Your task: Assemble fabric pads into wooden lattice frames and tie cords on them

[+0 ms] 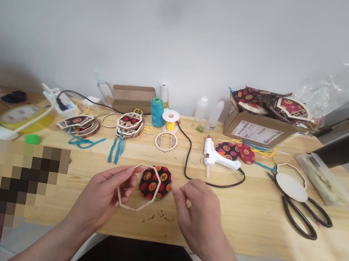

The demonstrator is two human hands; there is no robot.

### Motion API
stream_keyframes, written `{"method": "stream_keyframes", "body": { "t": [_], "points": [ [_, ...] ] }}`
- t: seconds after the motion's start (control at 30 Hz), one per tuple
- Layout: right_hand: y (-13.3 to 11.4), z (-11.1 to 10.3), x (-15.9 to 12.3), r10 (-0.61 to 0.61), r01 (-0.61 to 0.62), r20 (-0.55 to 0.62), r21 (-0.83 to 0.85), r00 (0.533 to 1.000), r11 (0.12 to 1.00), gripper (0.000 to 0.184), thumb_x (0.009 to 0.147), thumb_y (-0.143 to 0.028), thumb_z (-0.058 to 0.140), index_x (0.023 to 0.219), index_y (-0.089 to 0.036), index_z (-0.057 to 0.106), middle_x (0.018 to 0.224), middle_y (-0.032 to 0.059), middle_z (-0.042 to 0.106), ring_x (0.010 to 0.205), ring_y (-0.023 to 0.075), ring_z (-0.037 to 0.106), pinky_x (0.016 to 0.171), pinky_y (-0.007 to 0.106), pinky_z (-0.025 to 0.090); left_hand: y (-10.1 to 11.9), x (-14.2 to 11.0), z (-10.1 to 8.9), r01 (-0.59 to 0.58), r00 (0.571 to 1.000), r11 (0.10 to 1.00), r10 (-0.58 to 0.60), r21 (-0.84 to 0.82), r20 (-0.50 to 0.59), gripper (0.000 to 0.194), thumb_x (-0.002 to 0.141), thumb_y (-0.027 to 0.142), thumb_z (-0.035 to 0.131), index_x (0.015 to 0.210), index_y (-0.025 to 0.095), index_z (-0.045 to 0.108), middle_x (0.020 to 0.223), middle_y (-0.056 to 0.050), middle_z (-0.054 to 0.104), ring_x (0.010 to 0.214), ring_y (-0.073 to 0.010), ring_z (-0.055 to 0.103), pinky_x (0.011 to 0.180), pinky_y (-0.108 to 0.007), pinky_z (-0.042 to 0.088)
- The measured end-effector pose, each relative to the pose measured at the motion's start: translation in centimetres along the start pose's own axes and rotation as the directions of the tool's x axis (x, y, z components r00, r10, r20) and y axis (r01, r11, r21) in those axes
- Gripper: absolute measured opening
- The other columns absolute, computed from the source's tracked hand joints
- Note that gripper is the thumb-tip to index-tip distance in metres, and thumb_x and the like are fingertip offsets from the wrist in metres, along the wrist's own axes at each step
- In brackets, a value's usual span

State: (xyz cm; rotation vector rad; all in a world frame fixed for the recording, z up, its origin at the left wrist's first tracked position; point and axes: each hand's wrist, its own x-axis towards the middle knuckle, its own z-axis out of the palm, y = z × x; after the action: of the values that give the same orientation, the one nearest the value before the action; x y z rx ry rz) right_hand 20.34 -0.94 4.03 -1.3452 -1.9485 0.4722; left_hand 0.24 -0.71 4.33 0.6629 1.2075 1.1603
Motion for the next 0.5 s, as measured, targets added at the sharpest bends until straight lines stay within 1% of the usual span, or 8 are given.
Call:
{"method": "stream_keyframes", "body": {
  "t": [0.1, 0.23, 0.3, 0.33, 0.4, 0.43, 0.47, 0.5],
  "points": [
    [-0.7, 0.1, -0.4, 0.181, -0.224, 0.186, 0.243, 0.966, 0.944, 0.041, 0.092, -0.039, 0.043, 0.065, -0.016, 0.063, 0.061, 0.0027, 0.059, 0.057, 0.0123, 0.053, 0.053, 0.024, 0.041, -0.4, 0.0, 0.0, -0.021, 1.000, 0.999, 0.020, -0.049, -0.023, 0.025, 0.075, 0.035, 0.067, 0.084, 0.012, 0.070, 0.064, 0.001, 0.055, 0.050, -0.0062, 0.047, 0.042, -0.017, 0.032],
    [-1.9, 1.2, 0.0, 0.273, -0.435, 0.349, 0.574, 0.896, 0.694, 0.033, 0.082, -0.047, 0.057, 0.087, -0.016, 0.067, 0.075, 0.0037, 0.067, 0.062, 0.0124, 0.057, 0.058, 0.024, 0.047, -1.1, -0.3, 0.2, -0.028, 1.000, 0.999, 0.028, -0.019, -0.015, 0.029, 0.075, 0.038, 0.066, 0.086, 0.012, 0.069, 0.065, 0.000, 0.055, 0.051, -0.0080, 0.048, 0.040, -0.018, 0.035],
    [-2.2, 1.6, 0.2, 0.339, -0.510, 0.381, 0.634, 0.860, 0.581, 0.033, 0.077, -0.048, 0.062, 0.081, -0.015, 0.066, 0.064, 0.0016, 0.064, 0.054, 0.0102, 0.054, 0.054, 0.022, 0.044, -0.8, -0.4, 0.4, -0.061, 0.998, 0.996, 0.063, 0.058, -0.025, 0.030, 0.076, 0.038, 0.064, 0.093, 0.014, 0.068, 0.072, -0.002, 0.059, 0.057, -0.0106, 0.051, 0.042, -0.020, 0.039],
    [-2.1, 1.7, 0.3, 0.372, -0.533, 0.384, 0.646, 0.845, 0.546, 0.034, 0.076, -0.048, 0.063, 0.076, -0.015, 0.064, 0.058, 0.0006, 0.061, 0.050, 0.0092, 0.051, 0.051, 0.022, 0.042, -0.4, -0.5, 0.5, -0.116, 0.991, 0.986, 0.123, 0.122, -0.055, 0.031, 0.076, 0.038, 0.064, 0.098, 0.016, 0.067, 0.080, -0.004, 0.061, 0.063, -0.0124, 0.054, 0.046, -0.021, 0.042],
    [-1.8, 1.9, 0.2, 0.408, -0.559, 0.388, 0.653, 0.826, 0.511, 0.036, 0.077, -0.049, 0.063, 0.069, -0.014, 0.061, 0.051, -0.0002, 0.057, 0.048, 0.0083, 0.049, 0.048, 0.021, 0.038, 0.9, -1.1, 0.8, -0.294, 0.933, 0.916, 0.337, 0.275, -0.126, 0.030, 0.076, 0.034, 0.065, 0.103, 0.021, 0.066, 0.097, -0.005, 0.063, 0.082, -0.0165, 0.058, 0.063, -0.024, 0.048],
    [-1.7, 2.0, 0.1, 0.417, -0.564, 0.388, 0.655, 0.822, 0.502, 0.036, 0.077, -0.049, 0.063, 0.068, -0.014, 0.061, 0.051, 0.0000, 0.057, 0.048, 0.0083, 0.048, 0.048, 0.021, 0.037, 1.6, -1.6, 0.8, -0.398, 0.875, 0.850, 0.465, 0.346, -0.135, 0.025, 0.075, 0.032, 0.066, 0.097, 0.022, 0.067, 0.100, -0.006, 0.062, 0.091, -0.0187, 0.057, 0.071, -0.026, 0.047],
    [-1.6, 2.0, 0.0, 0.419, -0.569, 0.393, 0.656, 0.819, 0.496, 0.036, 0.076, -0.049, 0.064, 0.068, -0.014, 0.060, 0.051, 0.0000, 0.057, 0.048, 0.0083, 0.048, 0.048, 0.021, 0.036, 2.1, -2.3, 0.8, -0.483, 0.828, 0.789, 0.553, 0.379, -0.095, 0.015, 0.077, 0.032, 0.063, 0.086, 0.022, 0.069, 0.098, -0.007, 0.063, 0.095, -0.0208, 0.056, 0.077, -0.027, 0.046],
    [-1.5, 2.1, -0.1, 0.417, -0.573, 0.401, 0.659, 0.816, 0.488, 0.036, 0.076, -0.048, 0.064, 0.068, -0.014, 0.060, 0.051, -0.0001, 0.056, 0.048, 0.0085, 0.048, 0.048, 0.021, 0.036, 2.2, -3.2, 0.6, -0.518, 0.829, 0.764, 0.559, 0.384, 0.005, 0.014, 0.078, 0.033, 0.061, 0.075, 0.022, 0.069, 0.091, -0.008, 0.065, 0.093, -0.0222, 0.057, 0.079, -0.030, 0.046]
  ]
}}
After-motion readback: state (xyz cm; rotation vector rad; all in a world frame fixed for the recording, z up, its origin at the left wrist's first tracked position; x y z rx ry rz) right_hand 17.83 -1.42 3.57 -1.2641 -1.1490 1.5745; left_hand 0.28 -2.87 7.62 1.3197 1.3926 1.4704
